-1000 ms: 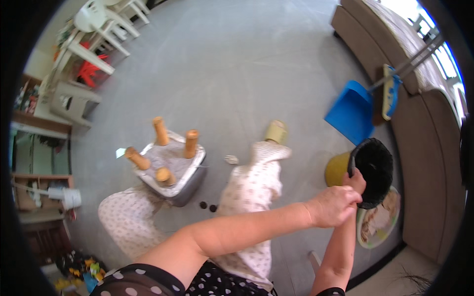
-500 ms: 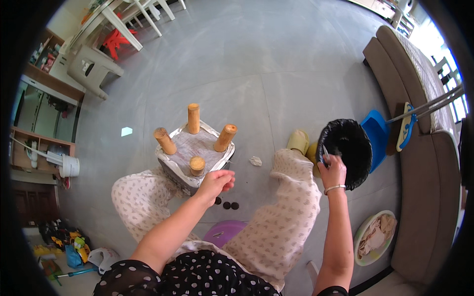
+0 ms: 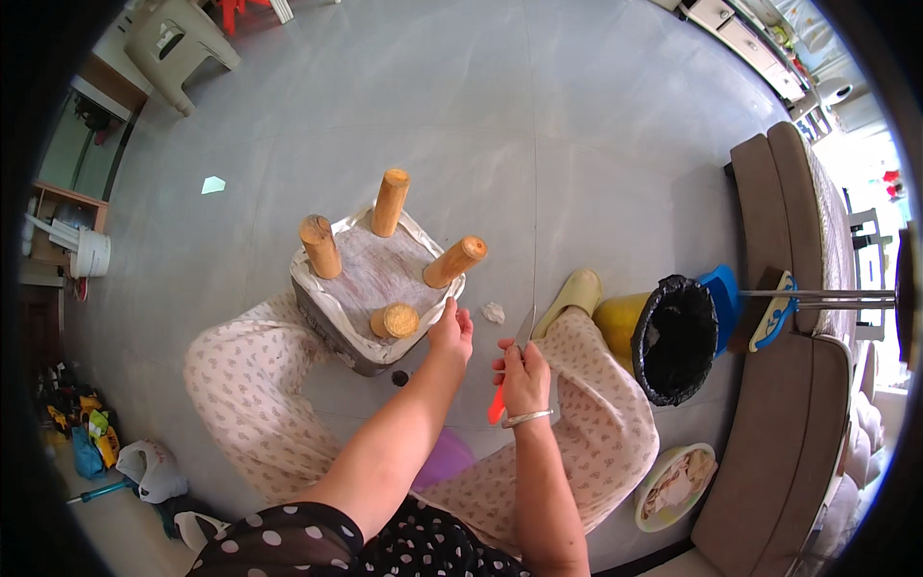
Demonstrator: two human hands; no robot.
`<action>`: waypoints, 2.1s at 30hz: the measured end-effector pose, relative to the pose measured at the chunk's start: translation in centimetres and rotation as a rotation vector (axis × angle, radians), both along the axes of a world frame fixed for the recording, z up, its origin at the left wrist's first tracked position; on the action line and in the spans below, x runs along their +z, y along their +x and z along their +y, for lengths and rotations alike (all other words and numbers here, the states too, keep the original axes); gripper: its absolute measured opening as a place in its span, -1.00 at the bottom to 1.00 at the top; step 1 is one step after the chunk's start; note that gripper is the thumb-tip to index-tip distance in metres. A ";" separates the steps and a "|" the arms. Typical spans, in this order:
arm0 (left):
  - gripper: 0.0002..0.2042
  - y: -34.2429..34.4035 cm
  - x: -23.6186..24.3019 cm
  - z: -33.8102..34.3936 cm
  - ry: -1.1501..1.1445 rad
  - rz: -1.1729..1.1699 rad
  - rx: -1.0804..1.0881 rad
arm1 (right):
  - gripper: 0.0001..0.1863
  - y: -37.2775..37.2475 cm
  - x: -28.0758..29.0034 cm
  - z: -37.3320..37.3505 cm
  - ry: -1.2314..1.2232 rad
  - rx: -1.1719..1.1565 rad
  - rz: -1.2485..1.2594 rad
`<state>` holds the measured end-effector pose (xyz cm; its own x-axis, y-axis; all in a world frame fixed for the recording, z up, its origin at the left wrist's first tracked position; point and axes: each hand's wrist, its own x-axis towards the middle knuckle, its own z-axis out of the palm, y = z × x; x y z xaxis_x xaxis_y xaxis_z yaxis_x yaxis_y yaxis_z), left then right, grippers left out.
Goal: The person uses a knife to trim and scrape the bottom of the wooden legs and the fabric edges of a small upholstered stool.
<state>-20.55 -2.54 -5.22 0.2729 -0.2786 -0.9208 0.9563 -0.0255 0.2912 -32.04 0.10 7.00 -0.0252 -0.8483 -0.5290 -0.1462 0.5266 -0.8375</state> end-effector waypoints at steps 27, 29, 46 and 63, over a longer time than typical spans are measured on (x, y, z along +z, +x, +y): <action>-0.85 4.2 1.4 2.0 0.120 -1.075 -0.972 | -0.71 5.6 -11.4 -3.9 0.125 0.332 -0.039; -0.85 4.3 1.9 1.7 0.119 -1.060 -0.985 | -0.71 5.6 -12.7 -3.7 -0.005 0.355 0.075; -0.85 4.8 2.6 2.5 0.047 -1.239 -1.096 | -0.73 6.6 -11.0 -3.8 -0.126 0.544 0.255; -0.84 3.6 9.9 12.5 -0.079 -0.830 -1.171 | -0.71 6.5 -11.6 2.3 0.033 0.265 0.102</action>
<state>-16.93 9.97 4.64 0.2957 -0.7558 -0.5842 -0.0470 -0.6223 0.7814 -25.58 2.36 -4.60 0.1407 -0.8146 -0.5627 -0.3655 0.4855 -0.7942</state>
